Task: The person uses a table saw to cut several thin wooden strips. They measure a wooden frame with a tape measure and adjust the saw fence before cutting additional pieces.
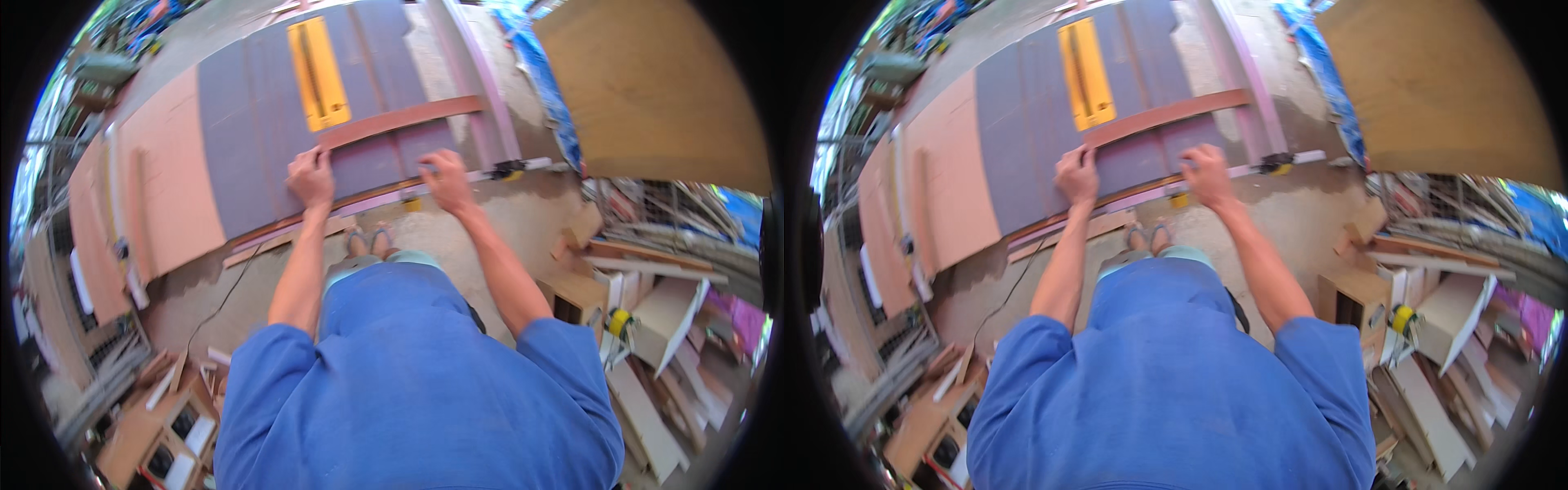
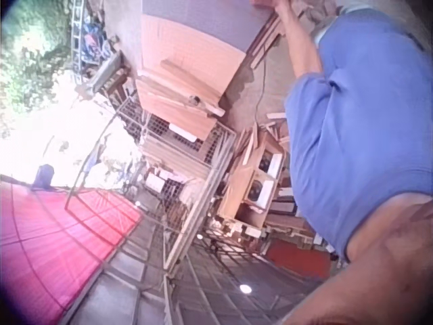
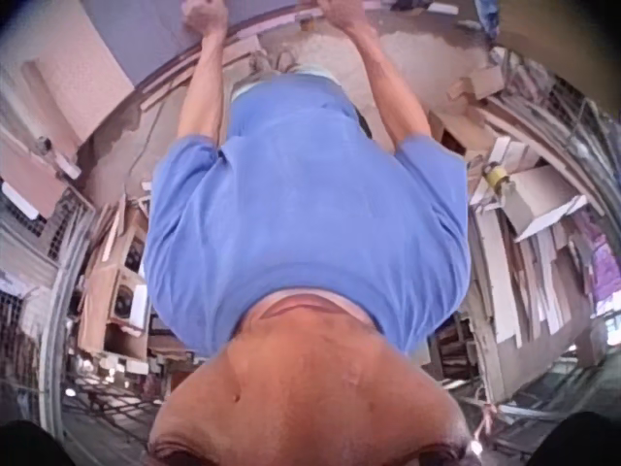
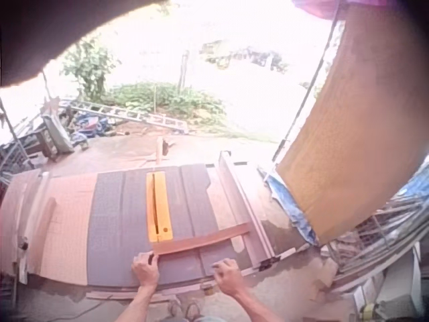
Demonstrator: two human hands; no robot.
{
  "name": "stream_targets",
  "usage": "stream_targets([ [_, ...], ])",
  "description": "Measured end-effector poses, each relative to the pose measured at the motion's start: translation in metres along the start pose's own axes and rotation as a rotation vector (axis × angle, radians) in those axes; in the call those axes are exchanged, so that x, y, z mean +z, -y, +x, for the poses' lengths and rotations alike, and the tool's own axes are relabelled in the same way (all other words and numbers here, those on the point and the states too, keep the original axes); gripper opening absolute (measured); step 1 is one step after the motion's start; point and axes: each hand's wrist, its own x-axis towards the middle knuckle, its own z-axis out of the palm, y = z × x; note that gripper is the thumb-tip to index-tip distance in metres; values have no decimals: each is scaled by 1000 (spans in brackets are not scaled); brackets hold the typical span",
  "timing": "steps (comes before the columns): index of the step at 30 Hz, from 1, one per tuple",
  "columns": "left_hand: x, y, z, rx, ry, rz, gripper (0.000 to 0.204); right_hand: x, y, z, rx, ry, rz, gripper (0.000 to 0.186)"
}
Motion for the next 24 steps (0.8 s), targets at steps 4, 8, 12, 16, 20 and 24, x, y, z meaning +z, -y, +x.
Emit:
stream_targets([
  [4, 13, 6, -5, -49, -3, 0, 24, 32, 14, 35, 16, 128, 36, 18],
  [8, 14, 7, -6, -43, 93, -15, 38, 41, 8, 49, -52, 76, -44, 29],
  [12, 12, 7, -8, -3, 194, 128, 54, 36, -18, 84, -128, -29, -133, 47],
  [16, 15, 7, -8, -43, 228, 187, 58, 40, -57, 95, -170, -61, -276, 56],
  [20, 13, 0, -12, -96, 227, 222, 58, 39, -87, 105, -306, -29, -282, 51],
  [24, 10, 2, -13, -121, 258, 225, 61, 34, -86, 109, -324, -22, -202, 51],
])
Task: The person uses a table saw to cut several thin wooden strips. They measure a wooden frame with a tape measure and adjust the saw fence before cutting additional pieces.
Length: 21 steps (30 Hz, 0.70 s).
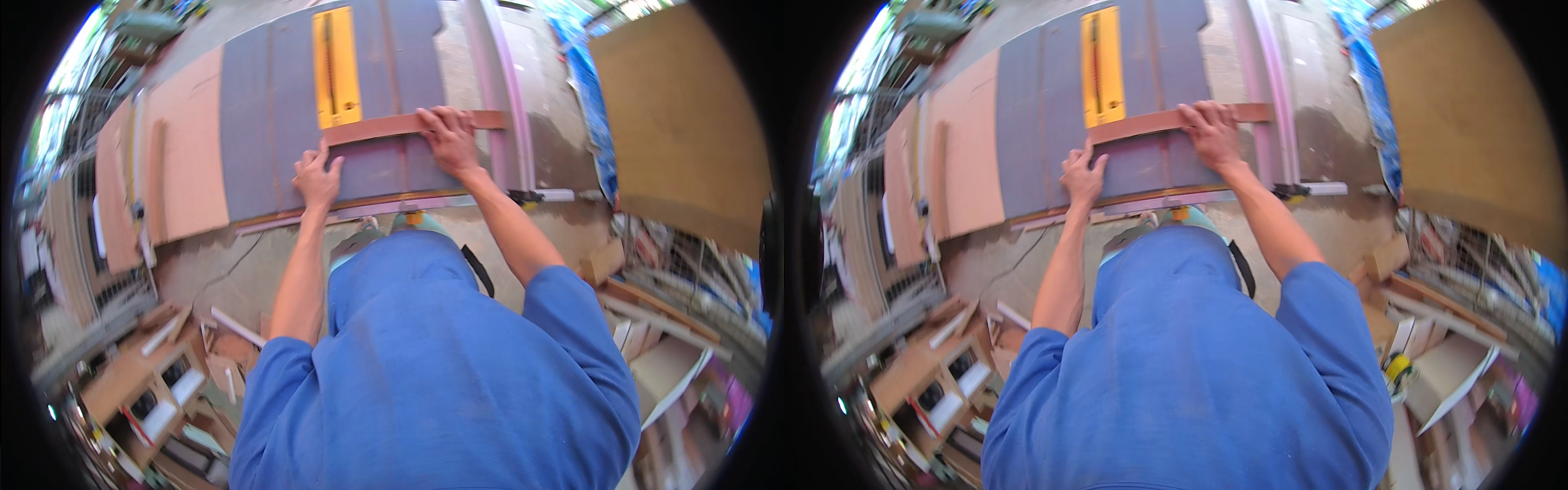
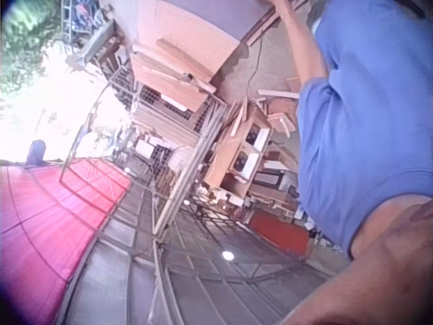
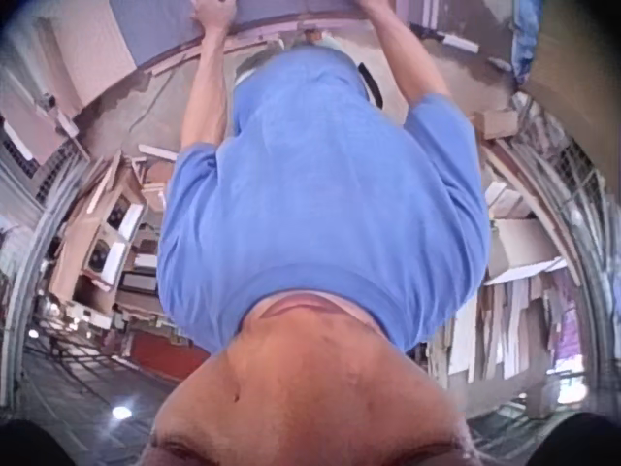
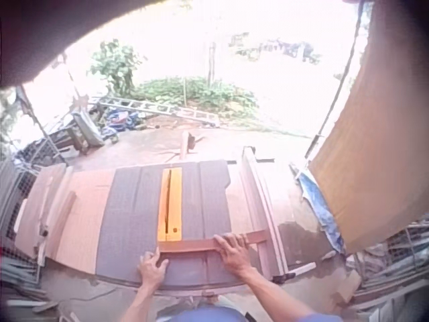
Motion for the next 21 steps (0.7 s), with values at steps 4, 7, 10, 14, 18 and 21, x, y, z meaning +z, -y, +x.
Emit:
stream_targets([
  [4, -3, -15, -2, -53, 18, -41, 64, -1, -1, -2, -9, -5, -53, 50],
  [7, -1, -18, -6, -97, 13, -49, 66, 1, -2, -2, -6, 8, -55, 49],
  [10, -1, -24, -10, -121, -16, -14, 67, 1, -3, -1, -7, 16, -25, 48],
  [14, -3, -33, -21, -137, -177, -14, 67, 2, -3, -1, -31, -3, -37, 47],
  [18, -14, -35, -49, -105, -315, -109, 61, 3, -5, -5, -23, -12, -16, 47],
  [21, -28, -25, -77, -48, -360, -72, 54, 4, -11, -4, -3, -12, 1, 47],
])
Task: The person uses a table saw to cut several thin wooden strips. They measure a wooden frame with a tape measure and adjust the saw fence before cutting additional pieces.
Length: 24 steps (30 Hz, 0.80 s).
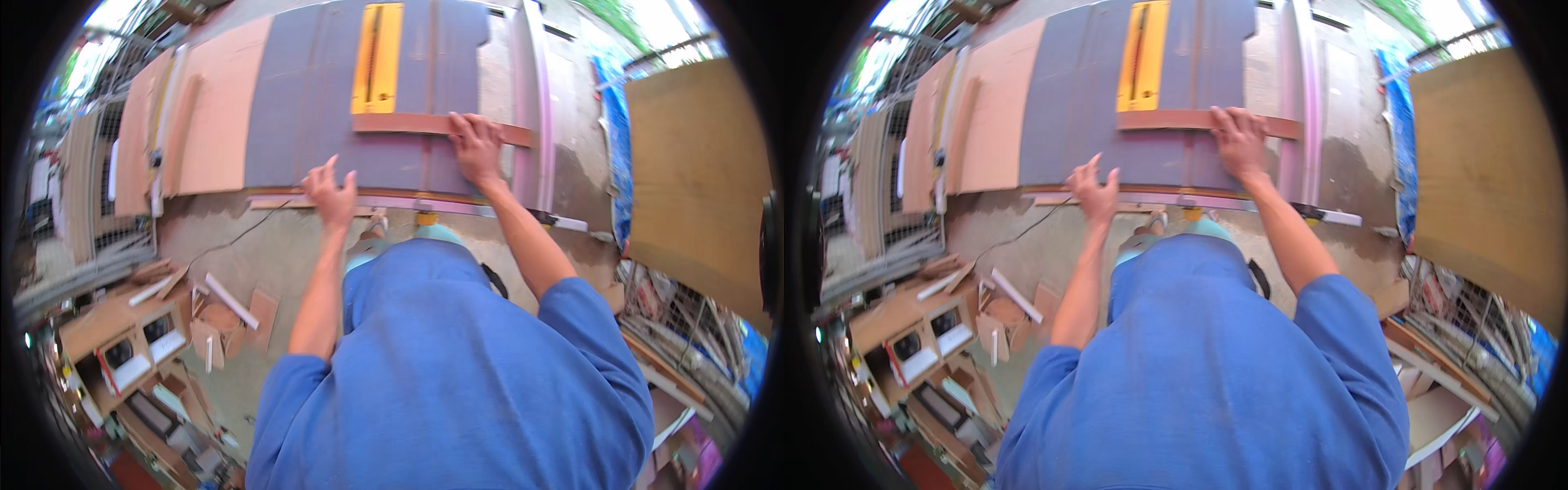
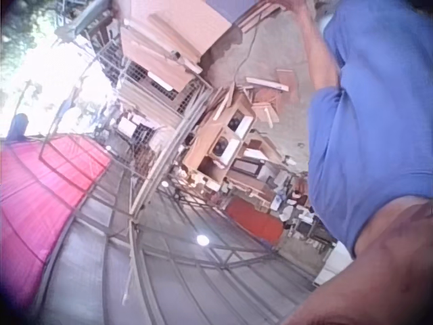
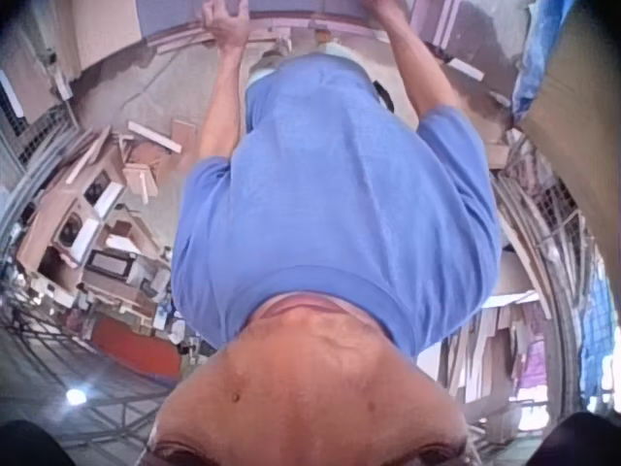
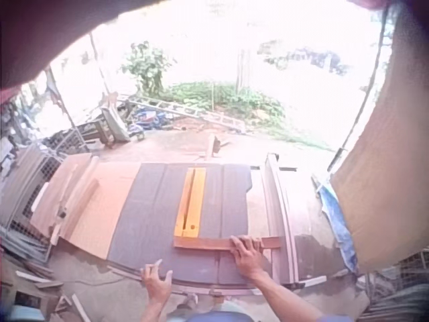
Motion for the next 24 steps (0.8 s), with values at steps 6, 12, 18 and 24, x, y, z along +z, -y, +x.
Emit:
stream_targets([
  [6, -32, 1, -32, -29, -2, -65, 37, 0, 4, -1, -9, -47, 12, 46],
  [12, -34, -28, -27, 35, 66, -144, 32, -6, 0, 3, -14, 6, -25, 46],
  [18, -27, -29, -27, 90, 72, -209, 26, -13, 5, 9, -21, 66, -63, 49],
  [24, -36, -18, -31, 60, 110, -260, 22, -12, 5, 11, -18, 98, -84, 50],
])
